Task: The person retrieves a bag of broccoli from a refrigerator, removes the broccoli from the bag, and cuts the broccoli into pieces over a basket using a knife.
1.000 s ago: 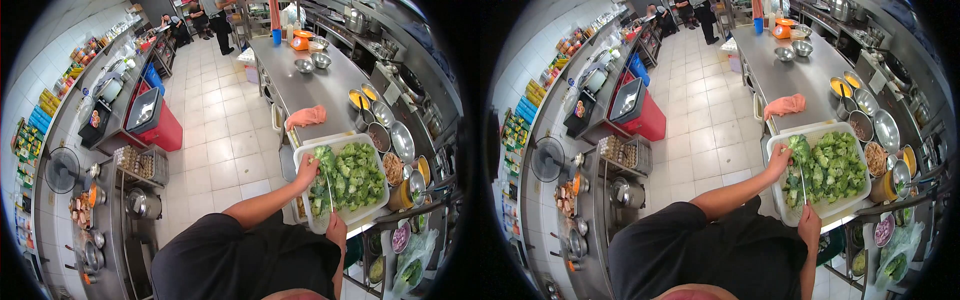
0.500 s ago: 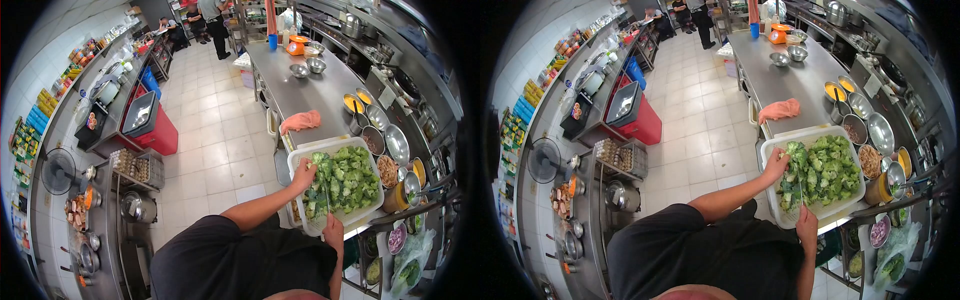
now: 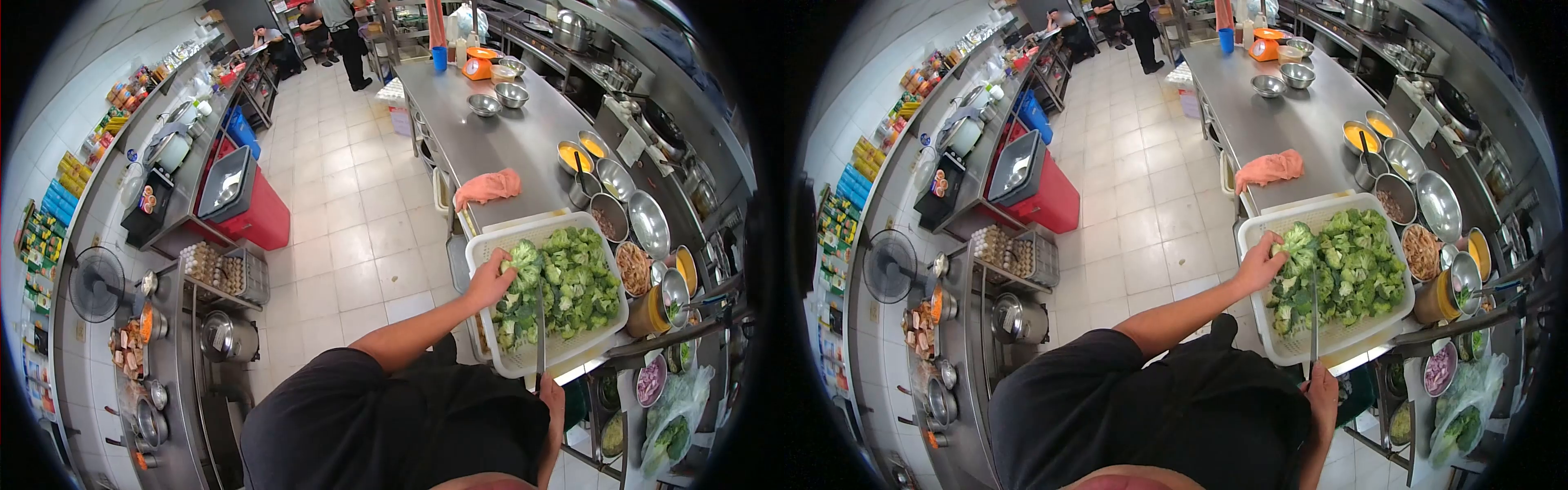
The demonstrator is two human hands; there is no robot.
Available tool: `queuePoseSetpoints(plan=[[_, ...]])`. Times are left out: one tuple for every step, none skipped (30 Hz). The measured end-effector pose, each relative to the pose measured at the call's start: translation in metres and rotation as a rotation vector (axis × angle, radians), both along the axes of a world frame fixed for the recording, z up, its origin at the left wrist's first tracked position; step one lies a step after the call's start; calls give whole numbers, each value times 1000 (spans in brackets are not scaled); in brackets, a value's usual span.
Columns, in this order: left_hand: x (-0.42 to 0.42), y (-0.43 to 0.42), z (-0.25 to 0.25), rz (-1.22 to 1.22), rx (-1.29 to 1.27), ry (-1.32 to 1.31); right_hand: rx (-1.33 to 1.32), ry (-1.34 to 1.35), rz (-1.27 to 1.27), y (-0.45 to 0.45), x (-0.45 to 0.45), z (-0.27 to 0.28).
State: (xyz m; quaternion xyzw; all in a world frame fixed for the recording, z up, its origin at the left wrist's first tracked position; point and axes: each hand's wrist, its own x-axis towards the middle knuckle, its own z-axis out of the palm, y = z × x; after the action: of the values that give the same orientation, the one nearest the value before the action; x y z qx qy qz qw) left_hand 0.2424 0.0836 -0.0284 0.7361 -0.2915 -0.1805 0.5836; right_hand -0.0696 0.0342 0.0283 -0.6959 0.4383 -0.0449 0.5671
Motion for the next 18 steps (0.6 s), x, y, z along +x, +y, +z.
queuePoseSetpoints(plan=[[-1, 2, 2, -14, -21, 29, -35, 26, 27, 0, -1, -1], [0, 2, 4, -30, -40, 56, -71, 29, 37, 1, -2, -2], [0, 1, 0, -32, -56, 50, -105, 35, 46, 4, 1, 1], [1, -1, -7, -33, -71, 46, -137, 43, 56, 6, 1, 3], [3, -1, -13, -32, -86, 40, -157, 39, 66, 6, 1, 1], [4, -2, -18, -42, -114, 48, -176, 36, 76, 5, 0, -2], [5, -4, -23, -51, -143, 55, -196, 31, 88, 6, 0, -3], [6, -5, -27, -59, -174, 60, -208, 32, 79, 7, 0, -3], [6, -4, -26, -57, -174, 64, -221, 32, 70, 8, 1, -3], [5, -3, -24, -55, -175, 68, -235, 32, 61, 9, 1, -3], [4, -2, -23, -56, -175, 73, -257, 31, 93, 9, 2, -1], [5, -2, -24, -46, -193, 39, -276, 36, 119, 8, 2, 2], [8, -2, -27, -41, -207, 12, -291, 48, 141, 8, 2, 5], [7, -2, -34, -51, -214, -1, -340, 101, 205, 2, 1, -3], [12, -2, -41, -59, -236, 13, -330, 90, 183, 4, 1, -4], [14, -2, -50, -78, -256, 49, -360, 134, 203, 10, 8, 16], [7, 2, -25, -112, -316, 115, -378, 72, 179, 12, 6, 12], [13, 2, -30, -135, -330, 66, -239, 81, 88, 16, 12, 29]])
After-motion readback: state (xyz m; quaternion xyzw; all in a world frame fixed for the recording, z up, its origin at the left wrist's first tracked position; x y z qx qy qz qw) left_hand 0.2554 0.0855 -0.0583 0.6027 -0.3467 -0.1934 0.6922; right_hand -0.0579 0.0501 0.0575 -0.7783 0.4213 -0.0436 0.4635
